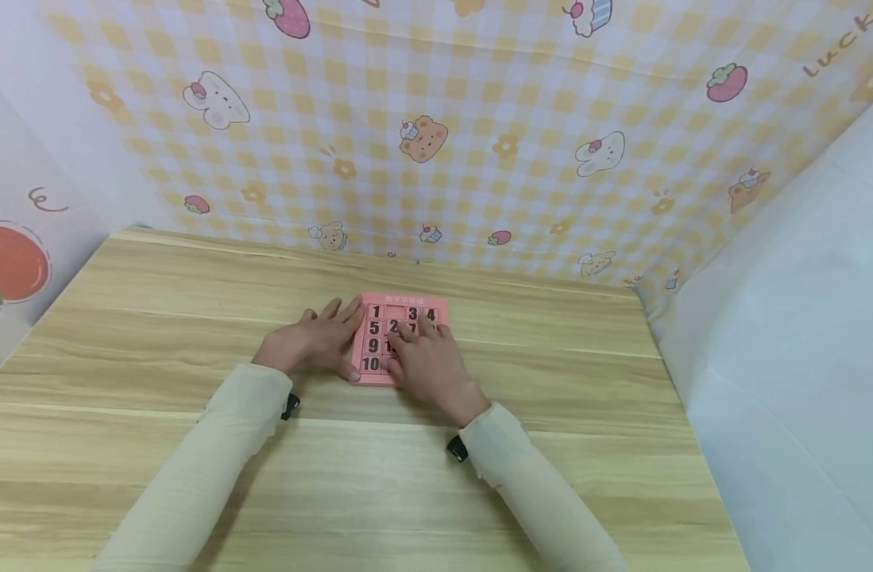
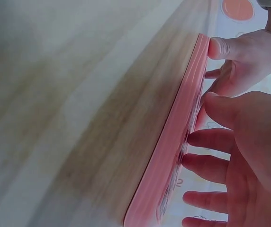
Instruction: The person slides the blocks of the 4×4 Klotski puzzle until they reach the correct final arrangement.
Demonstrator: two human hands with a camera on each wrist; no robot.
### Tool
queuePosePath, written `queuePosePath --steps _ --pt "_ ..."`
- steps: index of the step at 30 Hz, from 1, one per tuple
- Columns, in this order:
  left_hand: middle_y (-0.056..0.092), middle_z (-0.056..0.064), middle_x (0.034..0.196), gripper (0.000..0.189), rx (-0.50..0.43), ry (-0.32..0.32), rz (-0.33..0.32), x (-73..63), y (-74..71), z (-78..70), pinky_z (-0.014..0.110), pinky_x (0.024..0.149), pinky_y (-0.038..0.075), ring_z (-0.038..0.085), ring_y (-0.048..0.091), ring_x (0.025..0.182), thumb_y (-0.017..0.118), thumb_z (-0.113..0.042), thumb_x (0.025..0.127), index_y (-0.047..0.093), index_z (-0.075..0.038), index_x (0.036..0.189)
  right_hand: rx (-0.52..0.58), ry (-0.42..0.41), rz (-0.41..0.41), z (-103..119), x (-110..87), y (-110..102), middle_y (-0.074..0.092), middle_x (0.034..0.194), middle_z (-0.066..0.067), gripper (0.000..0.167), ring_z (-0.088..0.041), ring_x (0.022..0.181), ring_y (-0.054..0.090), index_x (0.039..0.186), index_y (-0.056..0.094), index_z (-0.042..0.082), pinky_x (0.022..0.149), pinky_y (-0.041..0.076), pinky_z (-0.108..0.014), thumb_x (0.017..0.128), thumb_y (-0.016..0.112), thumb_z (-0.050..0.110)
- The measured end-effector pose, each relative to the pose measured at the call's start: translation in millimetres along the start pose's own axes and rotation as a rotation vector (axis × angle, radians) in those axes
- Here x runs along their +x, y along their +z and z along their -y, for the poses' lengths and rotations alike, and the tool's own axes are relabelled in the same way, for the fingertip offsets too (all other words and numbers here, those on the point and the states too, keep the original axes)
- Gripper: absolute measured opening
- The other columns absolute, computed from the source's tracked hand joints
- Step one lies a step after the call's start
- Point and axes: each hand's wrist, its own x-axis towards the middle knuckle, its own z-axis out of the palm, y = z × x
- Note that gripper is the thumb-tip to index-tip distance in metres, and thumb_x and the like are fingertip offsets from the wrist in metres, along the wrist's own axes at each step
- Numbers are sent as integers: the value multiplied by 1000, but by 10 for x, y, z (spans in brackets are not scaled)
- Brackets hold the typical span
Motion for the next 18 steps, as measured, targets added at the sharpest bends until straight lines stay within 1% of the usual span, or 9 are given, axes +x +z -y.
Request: queuePosePath --steps 5,10,18 --pt "-9 8 167 116 -6 4 5 1 -3 6 61 121 1 39 -7 152 77 -49 80 3 -8 160 16 11 12 2 47 -23 42 155 1 58 -35 147 31 148 49 24 114 33 -57 102 36 57" --pt "-10 8 167 117 -4 1 7 8 3 10 60 121 1 38 -8 152 77 -50 79 3 -9 160 3 13 12 -5 98 -42 42 155 0 56 -34 147 32 148 49 24 113 34 -57 103 36 56" --pt "-10 7 167 117 -12 -2 7 14 10 16 60 121 1 37 -8 152 77 -50 80 2 -10 160 5 14 -21 -39 191 -35 46 153 -2 53 -35 145 36 146 52 24 110 38 -58 102 41 53"
